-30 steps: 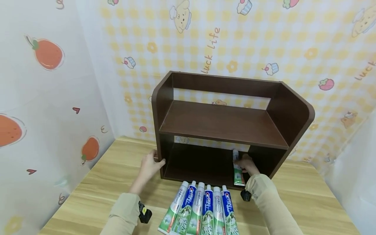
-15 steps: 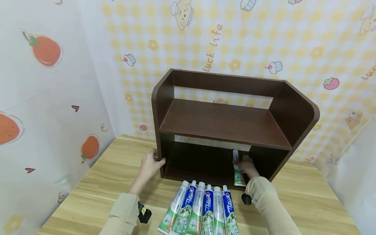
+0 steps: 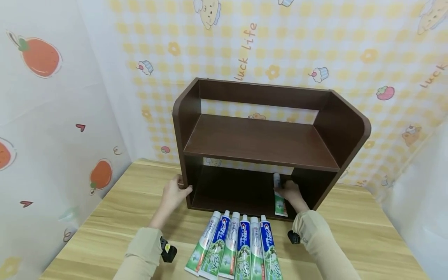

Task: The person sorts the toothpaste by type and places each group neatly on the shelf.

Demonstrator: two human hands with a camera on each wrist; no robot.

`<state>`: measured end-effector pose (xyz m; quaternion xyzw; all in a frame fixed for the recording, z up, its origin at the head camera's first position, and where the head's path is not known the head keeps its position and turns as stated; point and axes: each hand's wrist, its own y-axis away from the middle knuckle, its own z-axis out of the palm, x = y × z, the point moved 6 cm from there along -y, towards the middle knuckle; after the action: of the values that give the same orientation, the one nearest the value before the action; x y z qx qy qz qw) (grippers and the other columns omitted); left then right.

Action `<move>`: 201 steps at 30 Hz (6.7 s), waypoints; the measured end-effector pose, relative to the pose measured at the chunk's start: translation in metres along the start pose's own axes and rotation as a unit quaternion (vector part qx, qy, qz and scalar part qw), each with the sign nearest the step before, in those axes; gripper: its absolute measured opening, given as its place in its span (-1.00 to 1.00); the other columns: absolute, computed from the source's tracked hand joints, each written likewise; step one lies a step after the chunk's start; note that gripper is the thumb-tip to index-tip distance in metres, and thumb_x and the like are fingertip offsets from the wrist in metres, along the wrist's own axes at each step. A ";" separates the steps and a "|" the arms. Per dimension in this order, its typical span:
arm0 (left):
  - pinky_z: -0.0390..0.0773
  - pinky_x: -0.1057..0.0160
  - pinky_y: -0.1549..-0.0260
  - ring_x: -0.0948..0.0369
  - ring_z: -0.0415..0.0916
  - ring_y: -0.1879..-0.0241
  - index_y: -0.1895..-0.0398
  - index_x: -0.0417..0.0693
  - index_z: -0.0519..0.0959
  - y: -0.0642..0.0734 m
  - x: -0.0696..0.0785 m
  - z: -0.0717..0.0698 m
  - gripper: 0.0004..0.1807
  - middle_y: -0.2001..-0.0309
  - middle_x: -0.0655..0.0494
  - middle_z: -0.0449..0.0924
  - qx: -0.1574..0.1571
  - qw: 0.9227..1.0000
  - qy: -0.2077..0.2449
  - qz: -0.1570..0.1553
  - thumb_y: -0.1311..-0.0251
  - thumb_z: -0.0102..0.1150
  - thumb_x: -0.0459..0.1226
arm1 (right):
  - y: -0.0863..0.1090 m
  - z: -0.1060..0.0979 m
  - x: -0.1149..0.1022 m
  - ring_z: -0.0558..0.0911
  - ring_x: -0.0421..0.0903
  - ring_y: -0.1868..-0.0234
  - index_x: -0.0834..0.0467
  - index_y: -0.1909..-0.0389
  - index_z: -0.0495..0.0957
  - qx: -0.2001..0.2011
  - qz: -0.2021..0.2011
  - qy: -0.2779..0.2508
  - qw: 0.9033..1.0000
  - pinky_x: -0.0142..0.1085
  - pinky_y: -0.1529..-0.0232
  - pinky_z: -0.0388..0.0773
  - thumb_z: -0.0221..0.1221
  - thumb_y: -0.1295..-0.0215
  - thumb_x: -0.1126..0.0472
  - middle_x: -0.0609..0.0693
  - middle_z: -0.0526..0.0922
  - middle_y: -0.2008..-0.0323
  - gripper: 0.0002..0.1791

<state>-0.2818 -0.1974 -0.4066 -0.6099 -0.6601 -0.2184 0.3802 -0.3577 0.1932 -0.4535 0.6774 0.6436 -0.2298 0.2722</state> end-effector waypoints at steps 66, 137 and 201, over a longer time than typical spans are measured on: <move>0.62 0.06 0.21 -0.18 0.53 0.09 0.03 -0.39 0.37 -0.003 0.005 0.001 -0.57 0.02 -0.35 0.48 -0.038 0.999 -0.004 -0.020 -0.09 0.11 -0.26 | 0.125 0.025 -0.025 0.55 0.00 0.15 0.35 0.04 0.43 -0.050 -0.026 0.007 0.998 -0.14 0.14 0.57 0.34 0.03 0.06 0.17 0.58 0.19 -0.40; 0.62 0.08 0.27 -0.18 0.54 0.12 0.07 -0.39 0.37 0.000 0.004 -0.002 -0.60 0.04 -0.38 0.47 -0.032 0.999 -0.004 -0.005 -0.10 0.10 -0.27 | 0.164 0.015 -0.020 0.45 -0.14 0.53 0.39 0.24 0.42 -0.088 0.039 -0.065 0.993 -0.38 0.58 0.48 0.32 0.13 0.29 0.05 0.46 0.50 -0.58; 0.58 -0.01 0.13 -0.20 0.49 0.03 -0.03 -0.40 0.33 -0.001 0.001 0.001 -0.54 -0.02 -0.37 0.45 -0.047 0.999 -0.003 -0.016 -0.14 0.08 -0.26 | 0.166 -0.131 -0.130 0.48 -0.16 0.46 0.42 0.08 0.39 0.004 -0.107 -0.008 0.994 -0.44 0.55 0.48 0.26 -0.07 0.15 0.15 0.56 0.35 -0.49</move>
<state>-0.2826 -0.1959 -0.4064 -0.6169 -0.6599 -0.2540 0.3455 -0.2054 0.1796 -0.2576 0.6038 0.7092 -0.2661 0.2484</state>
